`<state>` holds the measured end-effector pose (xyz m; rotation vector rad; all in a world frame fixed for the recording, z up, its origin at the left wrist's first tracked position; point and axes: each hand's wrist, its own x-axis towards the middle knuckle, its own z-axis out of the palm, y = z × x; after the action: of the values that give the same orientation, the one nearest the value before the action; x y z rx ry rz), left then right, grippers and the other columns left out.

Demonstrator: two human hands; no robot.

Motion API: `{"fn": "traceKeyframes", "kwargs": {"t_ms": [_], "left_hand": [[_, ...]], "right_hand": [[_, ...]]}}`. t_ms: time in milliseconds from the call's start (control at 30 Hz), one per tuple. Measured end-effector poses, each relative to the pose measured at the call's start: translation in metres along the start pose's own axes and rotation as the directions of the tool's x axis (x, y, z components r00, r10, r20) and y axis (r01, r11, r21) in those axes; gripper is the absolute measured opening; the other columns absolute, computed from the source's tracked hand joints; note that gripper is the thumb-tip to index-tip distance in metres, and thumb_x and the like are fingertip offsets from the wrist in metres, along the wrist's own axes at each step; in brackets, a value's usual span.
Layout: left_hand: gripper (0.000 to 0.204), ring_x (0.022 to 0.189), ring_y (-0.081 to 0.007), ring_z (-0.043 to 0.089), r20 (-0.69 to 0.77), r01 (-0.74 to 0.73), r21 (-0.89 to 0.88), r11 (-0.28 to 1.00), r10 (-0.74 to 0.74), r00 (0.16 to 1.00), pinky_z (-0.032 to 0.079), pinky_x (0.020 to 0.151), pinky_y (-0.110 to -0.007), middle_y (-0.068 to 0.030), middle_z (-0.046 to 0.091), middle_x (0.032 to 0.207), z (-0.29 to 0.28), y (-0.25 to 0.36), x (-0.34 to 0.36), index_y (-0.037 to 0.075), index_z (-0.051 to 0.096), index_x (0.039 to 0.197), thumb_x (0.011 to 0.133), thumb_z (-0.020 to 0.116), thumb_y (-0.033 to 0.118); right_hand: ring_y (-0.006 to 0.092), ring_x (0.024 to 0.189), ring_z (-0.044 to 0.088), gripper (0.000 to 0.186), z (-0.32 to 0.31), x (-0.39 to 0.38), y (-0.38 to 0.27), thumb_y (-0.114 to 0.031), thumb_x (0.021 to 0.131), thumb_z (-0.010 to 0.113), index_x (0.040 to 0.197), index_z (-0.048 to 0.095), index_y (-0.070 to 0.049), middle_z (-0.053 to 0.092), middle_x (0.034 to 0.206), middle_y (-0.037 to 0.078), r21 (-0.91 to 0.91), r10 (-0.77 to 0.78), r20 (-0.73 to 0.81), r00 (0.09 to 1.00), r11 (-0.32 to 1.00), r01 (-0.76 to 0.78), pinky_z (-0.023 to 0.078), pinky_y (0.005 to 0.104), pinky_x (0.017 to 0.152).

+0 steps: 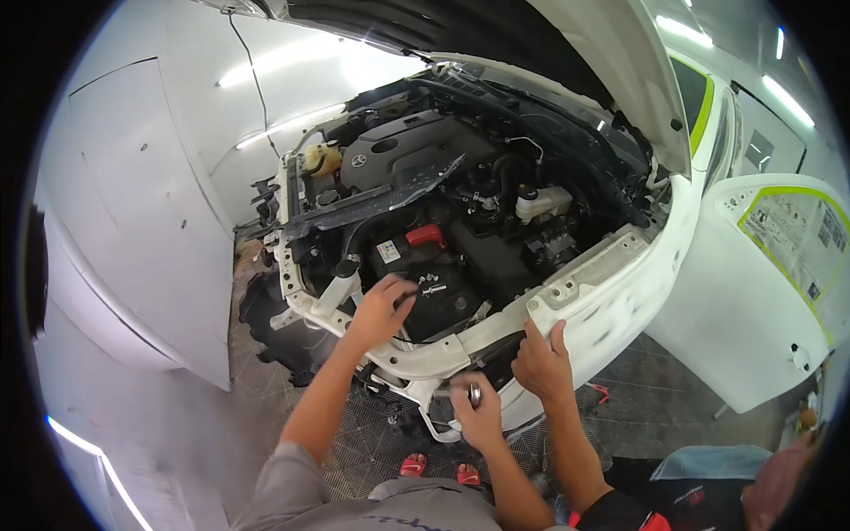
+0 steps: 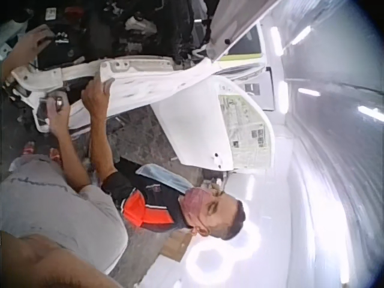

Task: The person aligns a car fender panel onto the vehicle frame by hand, then tightens the mounting bolts using a ratchet wrench.

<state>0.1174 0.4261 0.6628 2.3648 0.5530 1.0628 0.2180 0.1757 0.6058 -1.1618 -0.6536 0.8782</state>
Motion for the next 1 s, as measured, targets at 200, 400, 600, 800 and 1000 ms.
{"fn": "traceKeyframes", "kwargs": {"t_ms": [200,400,600,800,1000], "left_hand": [[0.027,0.108,-0.0318,0.06,0.472,-0.315,0.204,0.927,0.189,0.861,0.051,0.091,-0.043,-0.0094,0.059,0.111,0.029,-0.073,0.079,0.009,0.068,0.114,0.088,0.067,0.015],[0.023,0.108,-0.0296,0.06,0.631,-0.564,0.239,0.79,0.315,0.709,0.052,0.088,-0.044,-0.0081,0.061,0.107,0.05,-0.085,0.103,0.013,0.071,0.107,0.085,0.068,0.018],[0.016,0.104,-0.0305,0.06,0.655,-0.597,0.211,0.774,0.342,0.674,0.051,0.088,-0.043,-0.0102,0.064,0.1,0.057,-0.099,0.108,0.009,0.072,0.097,0.081,0.069,0.012],[0.015,0.1,-0.0315,0.061,0.576,-0.587,0.16,0.794,0.408,0.708,0.051,0.085,-0.043,-0.0121,0.062,0.096,0.055,-0.095,0.106,0.005,0.07,0.092,0.077,0.067,0.004],[0.02,0.097,-0.0307,0.064,0.573,-0.516,0.177,0.838,0.339,0.747,0.052,0.082,-0.043,-0.0114,0.063,0.092,0.044,-0.1,0.105,0.008,0.071,0.096,0.078,0.065,0.004]], "right_hand": [[0.0019,0.056,0.046,0.011,0.01,-0.074,0.053,-0.014,0.096,0.065,0.097,0.063,-0.002,0.056,0.071,-0.004,-0.29,0.026,-0.22,0.975,0.953,-0.091,0.037,0.021,0.049],[0.0022,0.062,0.045,0.015,0.018,-0.105,0.074,-0.016,0.097,0.067,0.097,0.064,-0.001,0.054,0.072,-0.005,-0.223,0.016,-0.322,0.947,0.97,-0.092,0.038,0.0214,0.056],[0.0024,0.065,0.042,0.016,0.01,-0.095,0.072,-0.017,0.097,0.067,0.099,0.065,-0.001,0.053,0.073,-0.006,-0.276,-0.048,-0.402,0.914,0.958,-0.071,0.037,0.021,0.058],[0.0025,0.066,0.046,0.017,0.0,-0.083,0.063,-0.018,0.096,0.068,0.1,0.065,-0.002,0.056,0.074,-0.004,-0.297,-0.04,-0.362,0.931,0.952,-0.075,0.039,0.0218,0.059],[0.0032,0.065,0.048,0.016,-0.004,-0.069,0.067,-0.017,0.096,0.068,0.1,0.066,-0.001,0.058,0.074,-0.003,-0.348,-0.11,-0.272,0.956,0.937,0.009,0.041,0.0219,0.06]]}}
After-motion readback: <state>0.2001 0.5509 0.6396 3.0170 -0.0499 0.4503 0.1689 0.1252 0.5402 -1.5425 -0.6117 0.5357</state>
